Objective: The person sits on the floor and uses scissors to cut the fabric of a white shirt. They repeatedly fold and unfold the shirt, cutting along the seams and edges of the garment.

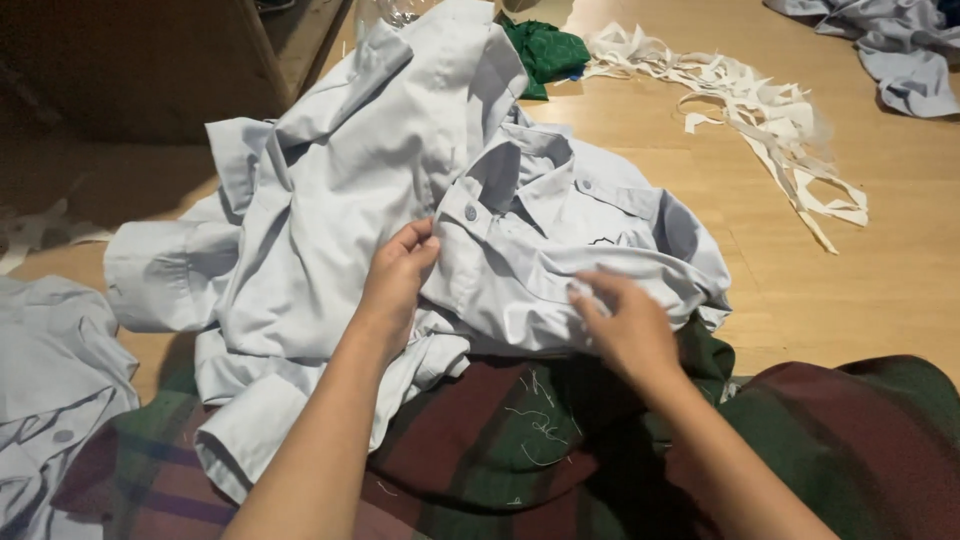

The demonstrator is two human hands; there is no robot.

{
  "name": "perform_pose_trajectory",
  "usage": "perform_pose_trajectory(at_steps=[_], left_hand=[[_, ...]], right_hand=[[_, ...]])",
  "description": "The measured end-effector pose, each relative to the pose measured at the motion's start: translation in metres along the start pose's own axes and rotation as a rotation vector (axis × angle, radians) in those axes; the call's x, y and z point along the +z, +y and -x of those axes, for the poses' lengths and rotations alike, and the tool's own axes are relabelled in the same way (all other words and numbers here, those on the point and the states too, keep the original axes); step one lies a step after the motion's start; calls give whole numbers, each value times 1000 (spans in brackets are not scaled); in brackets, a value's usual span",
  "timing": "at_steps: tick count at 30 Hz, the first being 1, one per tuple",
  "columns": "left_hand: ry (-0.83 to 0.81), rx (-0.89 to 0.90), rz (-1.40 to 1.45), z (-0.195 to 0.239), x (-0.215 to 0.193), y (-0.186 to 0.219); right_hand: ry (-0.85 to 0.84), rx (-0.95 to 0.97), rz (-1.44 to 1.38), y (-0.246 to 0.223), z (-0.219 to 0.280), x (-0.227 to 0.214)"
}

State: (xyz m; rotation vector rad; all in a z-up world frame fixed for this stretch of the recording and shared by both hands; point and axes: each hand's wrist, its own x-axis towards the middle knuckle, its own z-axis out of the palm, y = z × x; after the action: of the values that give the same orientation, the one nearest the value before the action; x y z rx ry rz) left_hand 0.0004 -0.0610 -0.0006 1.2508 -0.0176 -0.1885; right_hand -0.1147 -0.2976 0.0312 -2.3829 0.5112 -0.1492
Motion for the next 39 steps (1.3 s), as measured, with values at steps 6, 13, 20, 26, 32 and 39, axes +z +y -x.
perform_pose_trajectory(at_steps=[6, 13, 20, 26, 32, 39], left_hand=[[25, 3, -29, 5, 4, 7], [51, -44, -41, 18, 10, 14], [-109, 16, -321, 21, 16, -2], [-73, -39, -328, 29, 20, 3], [-52, 28, -341, 25, 21, -6], [-44, 33, -422, 34, 50, 0]], right_hand=[[-151, 33, -30, 6, 4, 26], [31, -129, -370, -43, 0, 22], [-49, 73, -501, -53, -29, 49], [21, 278, -860, -35, -16, 28], [-71, 380, -1094, -26, -11, 10], [-165, 429, -1049, -43, 14, 12]])
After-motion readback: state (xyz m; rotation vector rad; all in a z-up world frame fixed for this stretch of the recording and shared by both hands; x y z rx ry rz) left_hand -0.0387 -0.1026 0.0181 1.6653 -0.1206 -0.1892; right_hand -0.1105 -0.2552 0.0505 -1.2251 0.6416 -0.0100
